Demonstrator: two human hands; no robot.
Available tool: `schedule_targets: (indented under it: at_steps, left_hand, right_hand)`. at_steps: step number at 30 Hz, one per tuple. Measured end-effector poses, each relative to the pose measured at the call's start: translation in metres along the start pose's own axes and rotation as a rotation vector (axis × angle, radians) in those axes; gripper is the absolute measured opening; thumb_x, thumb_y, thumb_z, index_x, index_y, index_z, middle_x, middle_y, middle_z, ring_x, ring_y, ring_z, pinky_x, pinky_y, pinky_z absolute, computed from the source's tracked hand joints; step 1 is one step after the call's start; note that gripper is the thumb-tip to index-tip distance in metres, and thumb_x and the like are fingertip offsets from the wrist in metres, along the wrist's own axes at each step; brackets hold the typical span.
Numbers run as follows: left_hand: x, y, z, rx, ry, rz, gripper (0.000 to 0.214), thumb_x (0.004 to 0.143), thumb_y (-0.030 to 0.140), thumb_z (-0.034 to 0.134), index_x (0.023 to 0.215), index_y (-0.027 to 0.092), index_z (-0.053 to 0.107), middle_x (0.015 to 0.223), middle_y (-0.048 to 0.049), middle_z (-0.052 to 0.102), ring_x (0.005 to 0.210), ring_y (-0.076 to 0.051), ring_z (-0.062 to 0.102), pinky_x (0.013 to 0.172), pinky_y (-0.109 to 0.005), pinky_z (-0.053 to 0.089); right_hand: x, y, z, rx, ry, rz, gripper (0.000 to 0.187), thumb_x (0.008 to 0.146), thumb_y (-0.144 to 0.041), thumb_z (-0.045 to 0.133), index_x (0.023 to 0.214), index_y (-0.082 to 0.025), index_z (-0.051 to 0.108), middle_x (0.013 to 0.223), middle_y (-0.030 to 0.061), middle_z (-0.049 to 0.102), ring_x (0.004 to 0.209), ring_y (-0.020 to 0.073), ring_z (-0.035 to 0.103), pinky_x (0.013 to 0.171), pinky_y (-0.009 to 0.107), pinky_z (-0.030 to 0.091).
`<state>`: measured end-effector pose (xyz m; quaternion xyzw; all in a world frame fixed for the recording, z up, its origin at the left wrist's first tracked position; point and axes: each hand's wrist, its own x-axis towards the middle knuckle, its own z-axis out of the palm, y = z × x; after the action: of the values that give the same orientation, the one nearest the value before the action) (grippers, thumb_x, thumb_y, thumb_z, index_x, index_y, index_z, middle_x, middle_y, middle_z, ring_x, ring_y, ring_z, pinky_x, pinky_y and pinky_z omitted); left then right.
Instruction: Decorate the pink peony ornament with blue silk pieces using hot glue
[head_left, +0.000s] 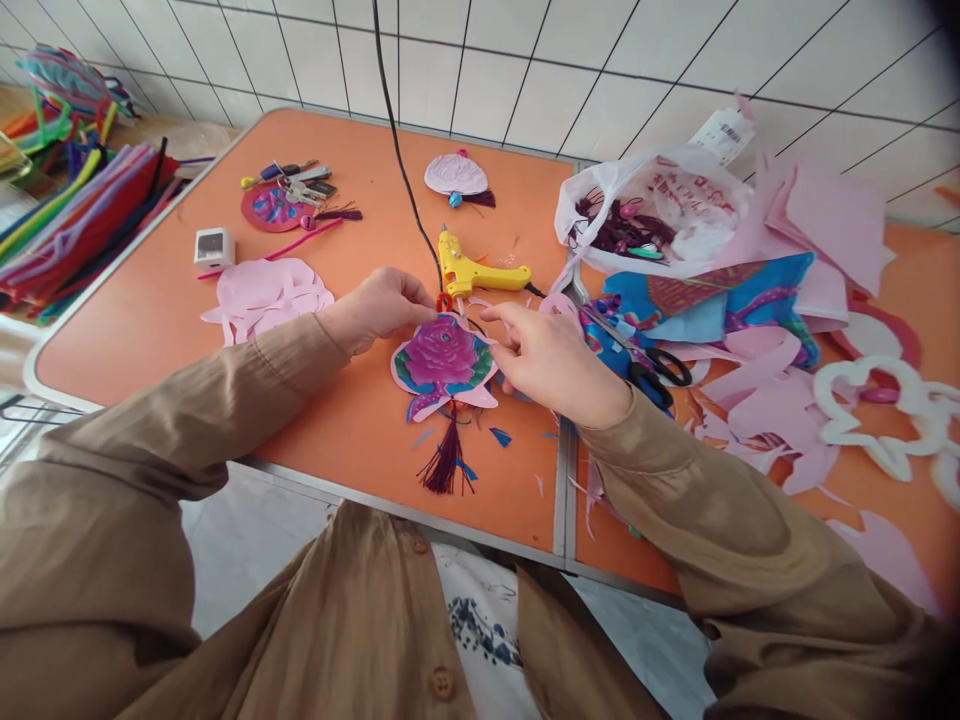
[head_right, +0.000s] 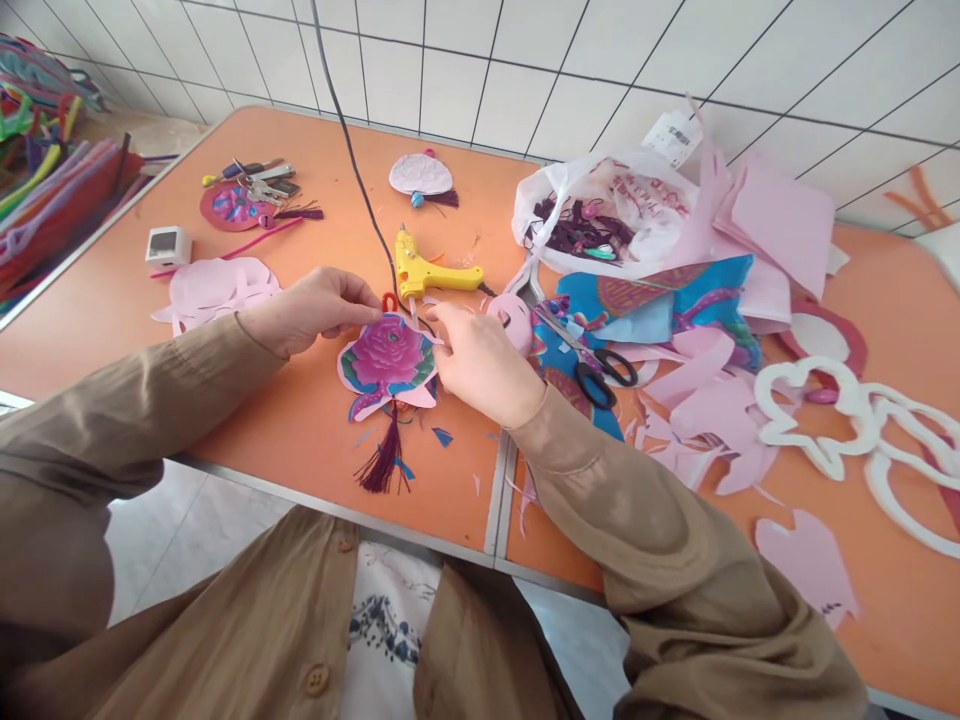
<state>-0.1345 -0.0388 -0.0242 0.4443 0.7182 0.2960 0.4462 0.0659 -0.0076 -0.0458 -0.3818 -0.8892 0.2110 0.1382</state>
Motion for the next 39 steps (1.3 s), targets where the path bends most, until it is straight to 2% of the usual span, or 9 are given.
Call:
schedule_targets:
  at_steps: [6,12,18,21,24,29,31,35,39]
  left_hand:
    - [0.007,0.001,-0.002,-0.021,0.005,0.05,0.016,0.077,0.004,0.067,0.066,0.013,0.06,0.048,0.0064,0.047,0.041,-0.003,0.036,0.041,-0.02,0.019]
    - [0.007,0.002,-0.004,-0.118,0.024,0.093,0.014,0.078,0.007,0.069,0.069,0.012,0.061,0.051,0.0062,0.048,0.043,-0.003,0.036,0.042,-0.02,0.019]
    - [0.001,0.007,-0.008,-0.233,0.006,0.122,0.014,0.082,0.005,0.065,0.071,0.011,0.06,0.053,0.0058,0.048,0.045,-0.002,0.035,0.043,-0.02,0.018]
    - [-0.001,0.006,-0.008,-0.24,-0.017,0.141,0.013,0.082,0.009,0.067,0.071,0.012,0.061,0.055,0.0054,0.048,0.046,-0.002,0.034,0.044,-0.02,0.019]
    - [-0.001,0.0,-0.012,-0.26,-0.002,0.156,0.017,0.085,0.029,0.07,0.08,0.012,0.066,0.066,0.0007,0.058,0.047,-0.003,0.037,0.043,-0.021,0.022]
    - [-0.01,-0.018,-0.031,-0.3,0.013,0.012,0.066,0.085,0.075,0.05,0.094,0.012,0.069,0.083,-0.0116,0.07,0.048,-0.008,0.043,0.04,-0.023,0.026]
    - [-0.021,-0.027,-0.039,-0.255,0.009,-0.002,0.071,0.085,0.077,0.046,0.098,0.011,0.069,0.087,-0.0135,0.07,0.048,-0.008,0.043,0.04,-0.023,0.028]
    - [-0.05,-0.045,-0.044,0.04,-0.052,0.006,0.054,0.076,0.057,0.07,0.111,0.014,0.069,0.09,-0.0088,0.07,0.05,-0.009,0.045,0.043,-0.023,0.033]
    - [-0.074,-0.059,-0.029,0.484,0.03,0.115,0.029,0.073,0.045,0.074,0.083,0.018,0.071,0.079,-0.0038,0.068,0.067,-0.015,0.058,0.059,-0.025,0.042]
  right_hand:
    - [0.0,-0.001,0.003,0.128,-0.029,0.061,0.046,0.083,-0.01,0.056,0.129,-0.012,0.063,0.068,0.0034,0.072,0.069,0.024,0.07,0.07,0.036,0.05]
    - [0.004,0.0,0.008,0.565,-0.071,0.296,0.05,0.083,-0.025,0.064,0.131,-0.013,0.056,0.052,-0.004,0.062,0.041,0.0169,0.058,0.042,0.028,0.041]
    - [0.007,0.0,0.009,0.894,-0.09,0.386,0.021,0.075,-0.034,0.071,0.084,-0.018,0.064,0.053,-0.0026,0.062,0.033,0.0104,0.05,0.031,0.021,0.031]
    - [0.007,0.003,0.012,0.931,-0.102,0.377,0.023,0.069,-0.035,0.075,0.065,-0.018,0.059,0.052,-0.0017,0.061,0.034,0.008,0.048,0.031,0.02,0.032]
    - [0.007,0.005,0.013,0.995,-0.123,0.368,0.025,0.067,-0.035,0.077,0.063,-0.018,0.06,0.051,-0.0011,0.061,0.035,0.0073,0.049,0.032,0.019,0.034]
    - [0.007,0.005,0.012,1.063,-0.138,0.41,0.024,0.064,-0.033,0.077,0.061,-0.019,0.058,0.046,-0.0025,0.058,0.033,0.0069,0.045,0.031,0.019,0.032]
    - [0.007,0.005,0.011,1.082,-0.134,0.428,0.024,0.063,-0.032,0.078,0.061,-0.019,0.058,0.046,-0.0028,0.058,0.033,0.0068,0.045,0.031,0.019,0.032]
    - [0.007,0.003,0.01,1.085,-0.134,0.452,0.026,0.063,-0.031,0.08,0.062,-0.019,0.057,0.047,-0.0032,0.058,0.033,0.0069,0.046,0.031,0.019,0.031]
    - [0.007,0.003,0.009,1.051,-0.104,0.453,0.025,0.066,-0.03,0.078,0.061,-0.02,0.056,0.047,-0.0046,0.056,0.033,0.0066,0.046,0.032,0.019,0.03]
